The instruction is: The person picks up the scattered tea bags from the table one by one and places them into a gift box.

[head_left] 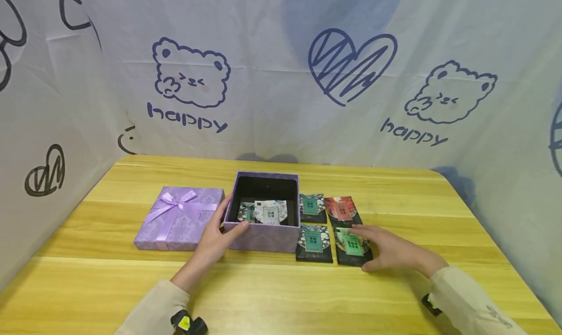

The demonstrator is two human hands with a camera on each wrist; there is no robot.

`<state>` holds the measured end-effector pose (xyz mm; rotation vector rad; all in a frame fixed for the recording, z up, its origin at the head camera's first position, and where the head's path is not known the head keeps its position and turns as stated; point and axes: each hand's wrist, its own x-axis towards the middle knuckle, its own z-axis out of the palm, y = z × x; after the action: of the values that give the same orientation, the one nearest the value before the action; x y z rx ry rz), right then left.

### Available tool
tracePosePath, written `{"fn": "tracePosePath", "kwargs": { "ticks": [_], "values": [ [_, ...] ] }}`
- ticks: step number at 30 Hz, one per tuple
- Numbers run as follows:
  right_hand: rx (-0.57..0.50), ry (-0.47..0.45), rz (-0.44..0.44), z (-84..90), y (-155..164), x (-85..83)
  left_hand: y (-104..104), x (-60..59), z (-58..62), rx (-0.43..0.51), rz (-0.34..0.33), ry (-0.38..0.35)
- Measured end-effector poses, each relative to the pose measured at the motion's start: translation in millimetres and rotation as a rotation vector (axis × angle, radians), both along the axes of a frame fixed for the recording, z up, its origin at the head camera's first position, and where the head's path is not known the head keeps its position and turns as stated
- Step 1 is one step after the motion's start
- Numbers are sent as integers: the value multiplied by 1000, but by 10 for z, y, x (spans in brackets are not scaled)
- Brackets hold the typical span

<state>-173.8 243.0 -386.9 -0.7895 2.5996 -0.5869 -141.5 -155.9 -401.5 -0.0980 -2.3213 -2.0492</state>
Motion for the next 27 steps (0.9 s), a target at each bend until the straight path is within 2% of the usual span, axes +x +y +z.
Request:
{"fn": "tracePosePath", "kwargs": {
  "ticks": [11, 20, 27],
  "values": [
    [-51, 55, -50, 16, 7, -8, -3, -2, -1, 10, -5, -2],
    [-84, 132, -21, -7, -24, -41, -6, -3, -2, 0, -3, -2],
    [-80, 157, -35, 5, -67, -57, -7, -2, -1, -1, -1, -19]
  ]
}}
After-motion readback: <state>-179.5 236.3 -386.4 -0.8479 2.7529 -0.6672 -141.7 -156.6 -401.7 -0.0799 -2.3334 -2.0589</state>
